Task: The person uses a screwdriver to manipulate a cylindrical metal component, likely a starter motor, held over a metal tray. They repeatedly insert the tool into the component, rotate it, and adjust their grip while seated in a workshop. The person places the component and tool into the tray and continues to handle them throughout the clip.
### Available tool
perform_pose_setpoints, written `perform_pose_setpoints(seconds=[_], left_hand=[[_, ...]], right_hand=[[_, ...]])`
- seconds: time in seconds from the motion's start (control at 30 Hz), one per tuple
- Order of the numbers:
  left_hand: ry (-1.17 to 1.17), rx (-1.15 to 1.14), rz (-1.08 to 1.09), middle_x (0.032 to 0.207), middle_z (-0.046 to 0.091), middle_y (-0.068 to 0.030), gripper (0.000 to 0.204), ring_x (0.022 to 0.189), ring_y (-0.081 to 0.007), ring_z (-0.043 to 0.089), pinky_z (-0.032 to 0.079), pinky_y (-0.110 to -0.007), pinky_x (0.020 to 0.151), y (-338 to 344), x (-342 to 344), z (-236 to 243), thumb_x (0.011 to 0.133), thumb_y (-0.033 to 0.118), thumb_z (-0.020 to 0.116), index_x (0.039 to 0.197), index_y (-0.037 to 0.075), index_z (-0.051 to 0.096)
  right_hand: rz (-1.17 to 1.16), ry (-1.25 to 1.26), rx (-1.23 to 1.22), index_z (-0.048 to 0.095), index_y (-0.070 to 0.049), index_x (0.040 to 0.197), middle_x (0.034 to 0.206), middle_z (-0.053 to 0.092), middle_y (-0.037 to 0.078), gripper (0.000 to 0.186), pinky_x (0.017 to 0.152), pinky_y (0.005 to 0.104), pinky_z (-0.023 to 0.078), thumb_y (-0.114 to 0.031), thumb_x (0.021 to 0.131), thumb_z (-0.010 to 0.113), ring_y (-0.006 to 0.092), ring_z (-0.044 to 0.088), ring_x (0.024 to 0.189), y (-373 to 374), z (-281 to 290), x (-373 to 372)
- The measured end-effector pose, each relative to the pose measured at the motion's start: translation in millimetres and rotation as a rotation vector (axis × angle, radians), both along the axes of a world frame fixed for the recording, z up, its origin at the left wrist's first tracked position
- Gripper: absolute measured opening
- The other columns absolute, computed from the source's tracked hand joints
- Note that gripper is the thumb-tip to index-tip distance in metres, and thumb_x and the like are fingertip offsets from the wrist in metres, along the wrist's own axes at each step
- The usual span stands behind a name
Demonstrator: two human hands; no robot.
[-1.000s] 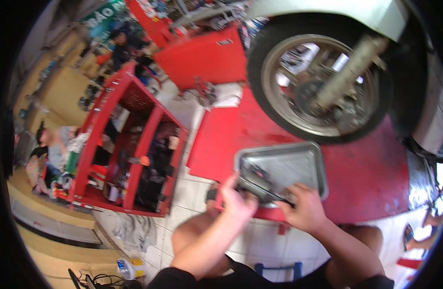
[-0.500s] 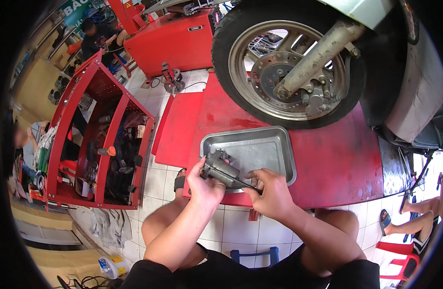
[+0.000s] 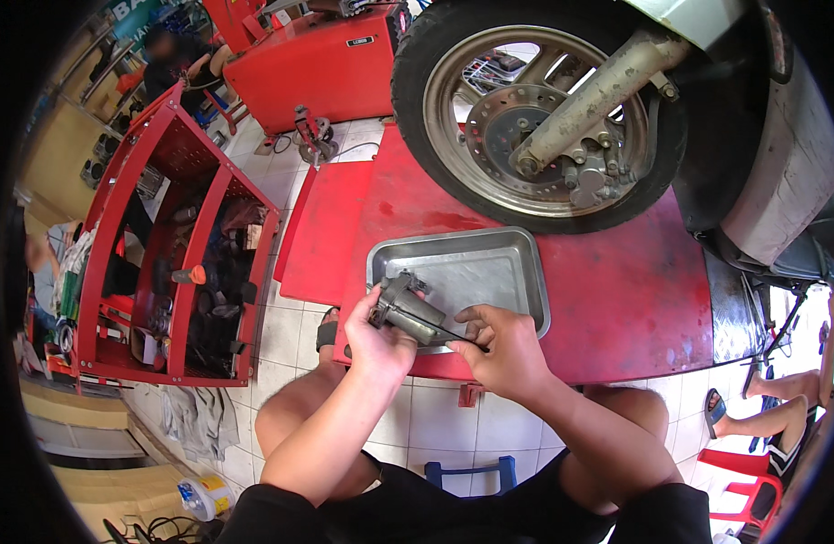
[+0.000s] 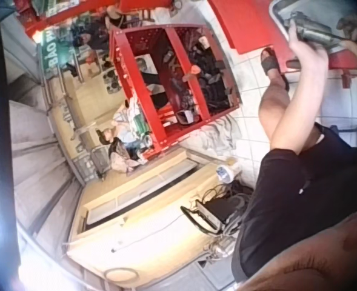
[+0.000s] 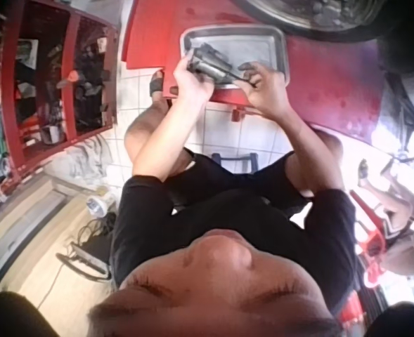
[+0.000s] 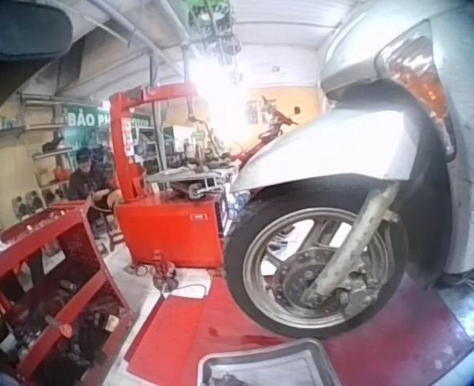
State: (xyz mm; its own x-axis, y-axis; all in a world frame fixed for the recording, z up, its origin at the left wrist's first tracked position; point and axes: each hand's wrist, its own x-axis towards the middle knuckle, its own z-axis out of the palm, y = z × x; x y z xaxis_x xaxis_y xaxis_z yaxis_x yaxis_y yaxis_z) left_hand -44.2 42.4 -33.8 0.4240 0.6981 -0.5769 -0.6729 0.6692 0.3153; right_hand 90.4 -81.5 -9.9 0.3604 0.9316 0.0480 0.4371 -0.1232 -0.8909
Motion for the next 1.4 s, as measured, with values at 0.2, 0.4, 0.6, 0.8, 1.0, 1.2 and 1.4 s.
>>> perform_pose_setpoints(seconds=[0.2, 0.4, 0.6, 0.8, 1.0, 1.2, 1.4], left_hand=[[-0.025, 0.007, -0.010, 0.103, 0.065, -0.0139, 0.031, 0.099, -0.0298, 0.063, 0.050, -0.044, 0.093, -1, 2, 2, 0.090, 0.024, 0.061, 0.111, 0.001, 0.058], [-0.017, 0.011, -0.003, 0.103, 0.065, -0.0129, 0.028, 0.097, -0.0292, 0.062, 0.050, -0.044, 0.091, 1, 4, -5, 0.091, 0.022, 0.063, 0.110, 0.002, 0.058], [-0.017, 0.006, -0.017, 0.102, 0.064, -0.0126, 0.028, 0.098, -0.0291, 0.061, 0.050, -0.044, 0.091, -3, 7, -3, 0.091, 0.023, 0.064, 0.110, 0.003, 0.059], [0.006, 0.013, -0.008, 0.104, 0.064, -0.0118, 0.030, 0.099, -0.0291, 0.061, 0.049, -0.043, 0.093, -1, 4, -6, 0.091, 0.023, 0.064, 0.112, 0.004, 0.058], [0.002, 0.024, -0.005, 0.103, 0.064, -0.0119, 0.029, 0.098, -0.0288, 0.062, 0.049, -0.043, 0.093, -2, 3, -6, 0.091, 0.023, 0.064, 0.112, 0.005, 0.058], [0.019, 0.020, 0.007, 0.103, 0.064, -0.0116, 0.028, 0.098, -0.0278, 0.062, 0.049, -0.043, 0.092, -2, 2, 1, 0.091, 0.024, 0.064, 0.110, 0.004, 0.058], [0.026, 0.041, -0.008, 0.111, 0.063, -0.0154, 0.031, 0.103, -0.0320, 0.061, 0.047, -0.045, 0.097, 0, 0, -6, 0.091, 0.026, 0.060, 0.114, 0.004, 0.057]], right_hand=[[-0.068, 0.191, 0.044, 0.066, 0.005, 0.101, 0.076, 0.070, 0.015, 0.015, 0.051, 0.0261, 0.045, -0.002, 0.088, 0.068, 0.0116, 0.061, 0.056, -1, -21, -7], [-0.030, 0.050, -0.048, 0.067, 0.002, 0.102, 0.068, 0.066, 0.011, 0.023, 0.050, 0.0254, 0.042, -0.004, 0.081, 0.075, 0.0098, 0.058, 0.052, 5, -1, -5], [-0.087, 0.023, -0.074, 0.068, -0.002, 0.101, 0.065, 0.065, 0.007, 0.032, 0.050, 0.0250, 0.044, -0.005, 0.072, 0.082, 0.0110, 0.061, 0.050, -2, -2, -3], [-0.095, 0.003, -0.058, 0.068, 0.001, 0.097, 0.067, 0.066, 0.009, 0.021, 0.049, 0.0253, 0.044, 0.000, 0.078, 0.076, 0.0118, 0.063, 0.051, 1, 2, -7], [-0.048, 0.068, -0.018, 0.067, 0.002, 0.098, 0.067, 0.065, 0.009, 0.024, 0.049, 0.0259, 0.043, -0.001, 0.077, 0.078, 0.0109, 0.061, 0.054, -2, -8, -7], [-0.100, -0.048, -0.025, 0.067, 0.000, 0.097, 0.067, 0.065, 0.010, 0.027, 0.054, 0.0286, 0.048, -0.004, 0.074, 0.080, 0.0174, 0.064, 0.056, 2, -1, -6], [-0.150, -0.056, 0.009, 0.068, -0.001, 0.098, 0.068, 0.066, 0.009, 0.030, 0.056, 0.0294, 0.050, -0.008, 0.073, 0.082, 0.0208, 0.064, 0.058, -1, -21, -4]])
